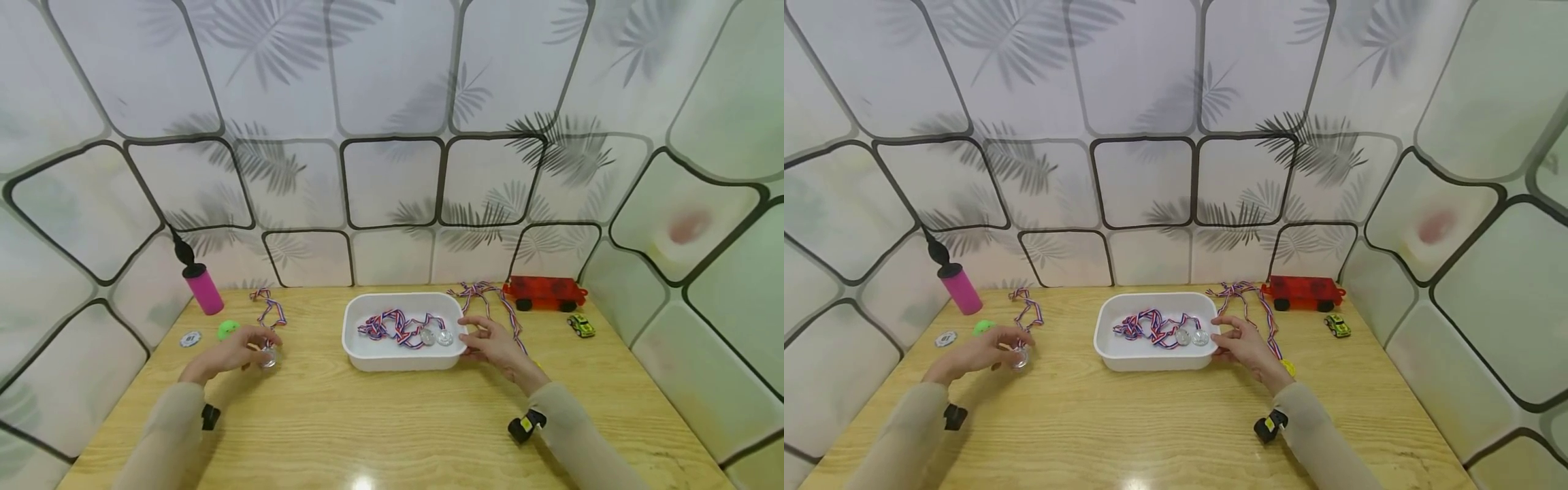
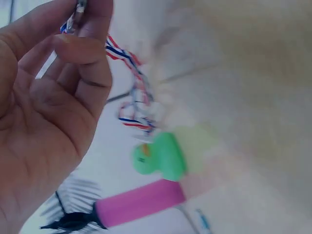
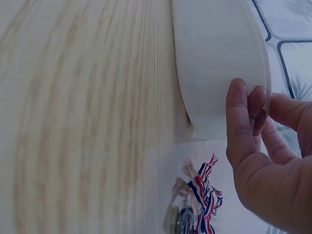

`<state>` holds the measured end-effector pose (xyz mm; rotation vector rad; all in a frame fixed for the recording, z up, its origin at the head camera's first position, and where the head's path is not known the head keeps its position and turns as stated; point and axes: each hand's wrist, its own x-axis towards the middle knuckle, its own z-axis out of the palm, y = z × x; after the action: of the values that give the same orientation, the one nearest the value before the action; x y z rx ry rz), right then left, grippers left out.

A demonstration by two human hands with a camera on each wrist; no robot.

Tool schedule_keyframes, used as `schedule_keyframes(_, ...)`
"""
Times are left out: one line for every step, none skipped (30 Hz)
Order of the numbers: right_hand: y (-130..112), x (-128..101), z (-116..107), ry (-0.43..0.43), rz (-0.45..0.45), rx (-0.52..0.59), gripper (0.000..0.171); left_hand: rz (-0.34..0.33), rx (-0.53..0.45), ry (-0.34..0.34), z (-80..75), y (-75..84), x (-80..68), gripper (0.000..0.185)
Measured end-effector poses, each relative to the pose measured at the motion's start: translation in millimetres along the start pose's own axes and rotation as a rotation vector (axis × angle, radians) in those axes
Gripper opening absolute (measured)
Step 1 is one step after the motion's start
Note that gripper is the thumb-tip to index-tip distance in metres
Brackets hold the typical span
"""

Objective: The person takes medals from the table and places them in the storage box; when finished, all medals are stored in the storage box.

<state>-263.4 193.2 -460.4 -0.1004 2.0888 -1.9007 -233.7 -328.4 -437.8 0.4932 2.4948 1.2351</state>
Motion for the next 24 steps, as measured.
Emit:
schedule_keyframes(0,0,0,-0.003,0.001,-0.002,0.049,0.004,-0.013,0.017,-1.2,3.3,1.5,0.032)
schedule_keyframes(0,0,1,-0.003,0.003,-0.003,0.049,0.001,-0.026,0.044,-2.3,7.2,3.0,0.033)
schedule_keyframes(0,0,1,-0.003,0.005,-0.004,0.049,0.002,-0.040,0.069,-3.5,11.1,4.5,0.033)
schedule_keyframes(0,0,1,0.001,0.010,-0.002,0.049,0.002,-0.053,0.097,-4.6,15.2,6.4,0.032)
schedule_keyframes(-1,0,1,0.002,0.011,-0.004,0.049,0.004,-0.064,0.124,-5.8,19.1,8.2,0.032)
schedule_keyframes(-1,0,1,0.004,0.012,-0.006,0.049,0.012,-0.077,0.150,-7.0,23.1,10.1,0.032)
schedule_keyframes(-1,0,1,0.006,0.013,-0.008,0.049,0.015,-0.093,0.182,-8.1,27.2,11.9,0.032)
schedule_keyframes(-1,-1,1,0.010,0.014,-0.007,0.048,0.020,-0.106,0.210,-9.1,31.6,13.6,0.033)
schedule_keyframes(-1,-1,2,0.011,0.014,-0.006,0.048,0.025,-0.115,0.235,-10.2,35.7,15.2,0.034)
schedule_keyframes(-2,-1,1,0.013,0.014,-0.005,0.048,0.028,-0.122,0.262,-11.5,40.2,17.5,0.036)
schedule_keyframes(-2,-1,1,0.011,0.010,-0.007,0.048,0.032,-0.132,0.286,-12.8,44.6,19.5,0.038)
schedule_keyframes(-2,-1,1,0.011,0.009,-0.006,0.048,0.037,-0.135,0.314,-13.9,49.3,21.4,0.039)
schedule_keyframes(-2,-1,1,0.010,0.008,-0.004,0.048,0.037,-0.140,0.336,-14.9,53.8,23.2,0.040)
schedule_keyframes(-2,-1,1,0.009,0.008,-0.004,0.048,0.042,-0.135,0.353,-16.1,58.0,24.9,0.041)
schedule_keyframes(-3,-1,1,0.006,0.007,-0.003,0.048,0.045,-0.136,0.370,-17.3,61.8,26.7,0.043)
schedule_keyframes(-3,-1,1,0.004,0.007,-0.003,0.048,0.051,-0.133,0.383,-18.4,65.4,28.3,0.044)
schedule_keyframes(-3,-1,1,0.003,0.008,-0.003,0.049,0.059,-0.126,0.395,-19.3,68.9,30.0,0.045)
schedule_keyframes(-3,-2,1,0.001,0.008,-0.002,0.049,0.068,-0.120,0.402,-20.3,72.3,31.7,0.047)
schedule_keyframes(-3,-2,1,0.000,0.008,-0.001,0.049,0.074,-0.115,0.410,-21.2,75.5,33.4,0.048)
schedule_keyframes(-3,-2,1,0.001,0.008,-0.002,0.049,0.084,-0.112,0.417,-22.1,79.0,35.0,0.049)
schedule_keyframes(-3,-2,2,0.003,0.009,-0.002,0.049,0.095,-0.112,0.424,-23.1,82.4,36.7,0.049)
schedule_keyframes(-3,-1,2,0.003,0.010,-0.003,0.049,0.108,-0.108,0.427,-23.9,86.1,38.2,0.050)
schedule_keyframes(-3,-1,1,0.004,0.011,-0.005,0.049,0.121,-0.107,0.431,-24.9,89.8,39.5,0.050)
schedule_keyframes(-3,-1,1,0.005,0.013,-0.006,0.049,0.136,-0.112,0.433,-25.9,93.9,40.9,0.050)
